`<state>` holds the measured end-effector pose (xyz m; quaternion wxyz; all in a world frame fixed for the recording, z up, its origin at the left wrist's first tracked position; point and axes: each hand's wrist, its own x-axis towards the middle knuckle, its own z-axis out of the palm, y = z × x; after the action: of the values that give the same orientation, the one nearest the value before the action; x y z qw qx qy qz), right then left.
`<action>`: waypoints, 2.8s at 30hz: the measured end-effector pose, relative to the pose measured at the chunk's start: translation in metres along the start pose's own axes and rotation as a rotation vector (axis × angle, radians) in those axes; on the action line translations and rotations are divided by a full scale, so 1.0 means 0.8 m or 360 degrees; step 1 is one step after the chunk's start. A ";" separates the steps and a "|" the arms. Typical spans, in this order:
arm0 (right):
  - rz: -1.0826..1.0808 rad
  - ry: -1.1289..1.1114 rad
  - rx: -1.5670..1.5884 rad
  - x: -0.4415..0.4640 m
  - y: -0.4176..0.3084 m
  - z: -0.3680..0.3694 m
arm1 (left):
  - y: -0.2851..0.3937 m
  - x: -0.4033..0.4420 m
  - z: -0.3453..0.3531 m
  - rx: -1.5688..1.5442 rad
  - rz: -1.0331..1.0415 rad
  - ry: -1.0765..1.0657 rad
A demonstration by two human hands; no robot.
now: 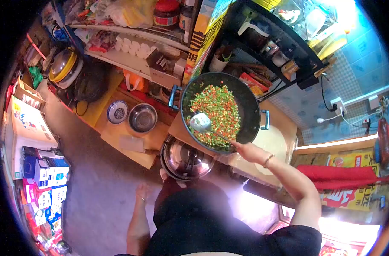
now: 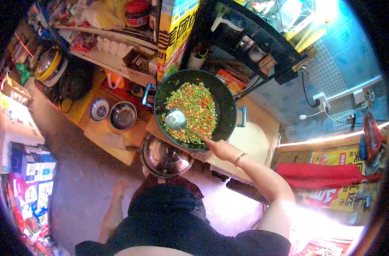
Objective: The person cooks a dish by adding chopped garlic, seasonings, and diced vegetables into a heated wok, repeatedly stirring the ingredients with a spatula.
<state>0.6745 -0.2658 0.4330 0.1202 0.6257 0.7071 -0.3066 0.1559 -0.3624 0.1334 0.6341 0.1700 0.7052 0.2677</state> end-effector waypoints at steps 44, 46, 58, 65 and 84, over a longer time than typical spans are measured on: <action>0.0497 0.0332 0.1199 0.023 -0.012 -0.079 | -0.045 0.032 -0.015 -0.0162 -0.0011 -0.0095; 0.0442 0.0373 0.1142 0.044 -0.026 -0.075 | -0.048 0.031 -0.017 -0.0239 0.0020 -0.0090; 0.0300 0.0539 0.0457 0.039 -0.028 -0.072 | -0.037 0.019 -0.016 -0.0038 -0.0086 -0.0021; 0.0273 0.0587 0.0914 0.100 -0.025 0.003 | -0.039 0.015 -0.008 -0.0033 -0.0073 -0.0065; 0.0214 0.0068 0.1283 0.049 -0.023 -0.044 | -0.050 -0.012 -0.035 -0.0022 -0.0007 0.0014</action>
<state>0.6571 -0.2139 0.4440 -0.1297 0.6738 0.4902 -0.5375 0.1339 -0.4048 0.1189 0.6328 0.1628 0.7065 0.2720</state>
